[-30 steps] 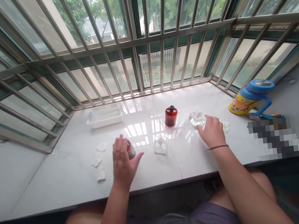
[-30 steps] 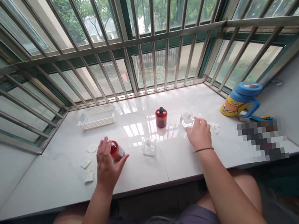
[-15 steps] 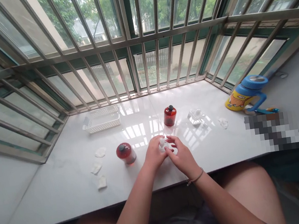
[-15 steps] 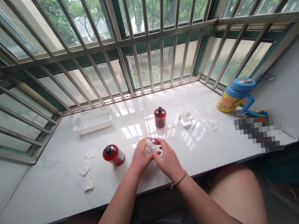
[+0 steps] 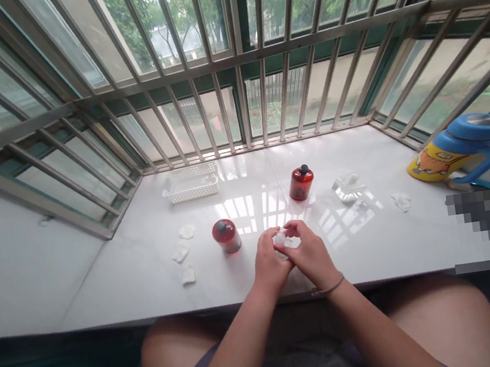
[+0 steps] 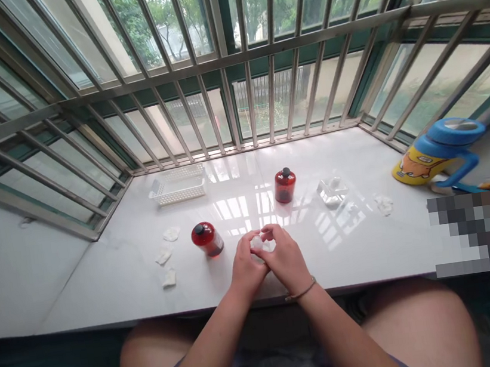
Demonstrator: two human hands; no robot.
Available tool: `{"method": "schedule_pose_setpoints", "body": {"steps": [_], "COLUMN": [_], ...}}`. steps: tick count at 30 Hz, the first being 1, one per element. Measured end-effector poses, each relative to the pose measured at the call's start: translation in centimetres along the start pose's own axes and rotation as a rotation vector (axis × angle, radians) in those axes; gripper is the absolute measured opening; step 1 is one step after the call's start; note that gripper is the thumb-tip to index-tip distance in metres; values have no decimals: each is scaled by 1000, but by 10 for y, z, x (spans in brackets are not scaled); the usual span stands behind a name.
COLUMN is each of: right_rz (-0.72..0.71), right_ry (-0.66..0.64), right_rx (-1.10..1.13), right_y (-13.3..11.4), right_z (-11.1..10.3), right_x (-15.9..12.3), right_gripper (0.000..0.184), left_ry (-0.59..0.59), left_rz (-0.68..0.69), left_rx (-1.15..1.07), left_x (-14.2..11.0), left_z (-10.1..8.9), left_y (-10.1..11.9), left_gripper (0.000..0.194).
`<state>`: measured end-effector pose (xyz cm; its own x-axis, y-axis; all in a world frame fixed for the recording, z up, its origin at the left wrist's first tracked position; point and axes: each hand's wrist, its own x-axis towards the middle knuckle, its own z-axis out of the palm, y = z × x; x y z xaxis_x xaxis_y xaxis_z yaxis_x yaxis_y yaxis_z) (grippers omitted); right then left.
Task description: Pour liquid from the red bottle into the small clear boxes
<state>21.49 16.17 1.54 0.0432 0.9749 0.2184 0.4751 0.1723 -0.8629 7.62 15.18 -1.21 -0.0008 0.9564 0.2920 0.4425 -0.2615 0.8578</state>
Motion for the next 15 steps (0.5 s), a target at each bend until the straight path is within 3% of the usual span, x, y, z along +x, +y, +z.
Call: {"method": "schedule_pose_setpoints", "body": {"steps": [5, 11, 15], "right_rz": [30, -135, -119], "right_ry": [-2, 37, 61], "right_rx": [52, -6, -40], "right_y": [11, 14, 10], "right_z": [-7, 3, 6], "right_x": [-7, -8, -3], "right_gripper": [50, 44, 40], "left_ry": [-5, -13, -20], "left_rz": [18, -22, -43], "left_rx": [-4, -34, -50], "left_x": [1, 0, -2], "left_z": [-1, -3, -3], "left_y": [0, 1, 1], "left_gripper": [67, 70, 77]}}
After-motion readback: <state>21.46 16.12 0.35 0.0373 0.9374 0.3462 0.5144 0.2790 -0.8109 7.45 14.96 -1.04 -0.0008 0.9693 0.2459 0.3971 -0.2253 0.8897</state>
